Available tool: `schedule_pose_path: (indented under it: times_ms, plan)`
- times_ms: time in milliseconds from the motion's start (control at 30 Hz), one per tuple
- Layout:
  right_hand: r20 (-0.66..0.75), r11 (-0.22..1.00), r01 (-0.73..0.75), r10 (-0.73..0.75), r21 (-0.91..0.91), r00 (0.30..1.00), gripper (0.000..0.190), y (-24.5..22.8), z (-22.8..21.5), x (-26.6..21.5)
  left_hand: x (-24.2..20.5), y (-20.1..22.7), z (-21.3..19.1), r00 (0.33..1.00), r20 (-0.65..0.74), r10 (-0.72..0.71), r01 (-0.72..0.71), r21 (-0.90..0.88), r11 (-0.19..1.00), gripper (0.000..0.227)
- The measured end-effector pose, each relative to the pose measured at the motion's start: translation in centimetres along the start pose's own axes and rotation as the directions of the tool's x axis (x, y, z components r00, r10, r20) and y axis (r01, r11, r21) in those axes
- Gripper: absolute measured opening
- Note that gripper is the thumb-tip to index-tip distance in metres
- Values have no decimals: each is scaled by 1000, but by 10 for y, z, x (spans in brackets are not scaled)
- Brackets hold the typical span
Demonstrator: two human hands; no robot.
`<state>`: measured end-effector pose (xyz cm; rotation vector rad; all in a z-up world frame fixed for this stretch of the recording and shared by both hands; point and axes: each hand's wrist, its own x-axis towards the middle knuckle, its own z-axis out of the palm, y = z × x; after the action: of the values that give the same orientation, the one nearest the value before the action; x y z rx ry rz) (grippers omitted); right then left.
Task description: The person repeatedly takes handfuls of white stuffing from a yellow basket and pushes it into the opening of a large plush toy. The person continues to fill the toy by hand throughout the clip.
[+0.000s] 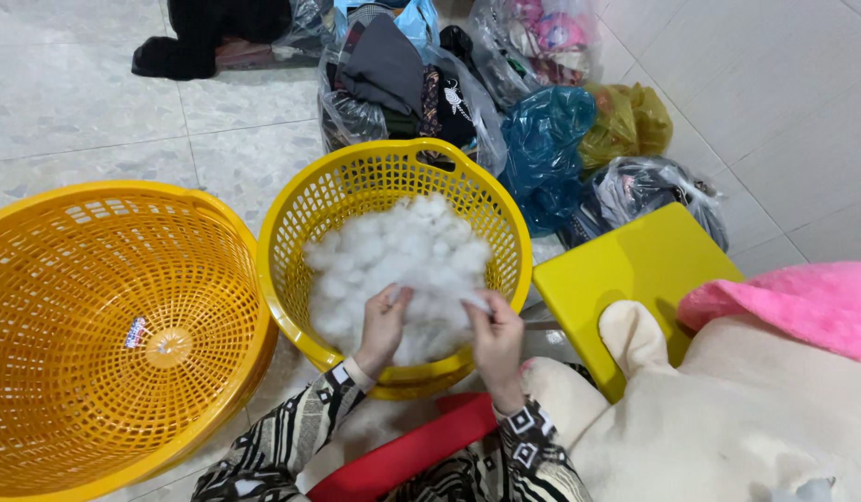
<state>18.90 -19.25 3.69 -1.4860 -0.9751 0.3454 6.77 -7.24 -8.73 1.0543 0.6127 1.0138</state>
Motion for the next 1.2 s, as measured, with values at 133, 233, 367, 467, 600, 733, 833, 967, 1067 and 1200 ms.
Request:
schedule_pose_path:
  times_ms: [133,233,367,467,600,733,833,967,1067,1200]
  plan:
    - [-418,898,436,-418,-57,806,22,-54,-43,3,14,-8,-39,998,-34,-56,59,109,992,23]
    - [-488,768,586,-627,-257,608,36,-50,-44,16,10,-18,-47,999,-24,-38,42,208,977,25]
    - [147,656,417,-427,-629,892,48,9,-16,37,11,-22,-40,991,-104,-85,103,184,978,42]
    - [360,482,261,123,-836,925,63,59,5,0,10,-22,-45,992,-126,26,-4,170,985,55]
    - [387,535,341,-28,-773,922,44,101,10,-33,5,-35,-55,989,-80,-127,136,124,983,39]
    - [368,747,329,-121,-578,922,47,102,9,-46,-15,-42,-47,934,3,-357,357,6,934,39]
    - [342,859,145,37,-492,939,62,100,10,-41,-25,-34,-23,961,114,-250,256,-35,966,43]
    - [241,949,80,-4,-305,971,27,112,11,-48,-42,-28,11,925,265,-273,303,-78,950,56]
    - [202,913,-78,171,-402,964,12,126,8,-52,-43,-31,21,941,209,-266,286,-70,956,65]
    - [298,872,201,-67,-446,952,10,128,10,-46,-28,-27,16,940,269,-212,87,411,907,29]
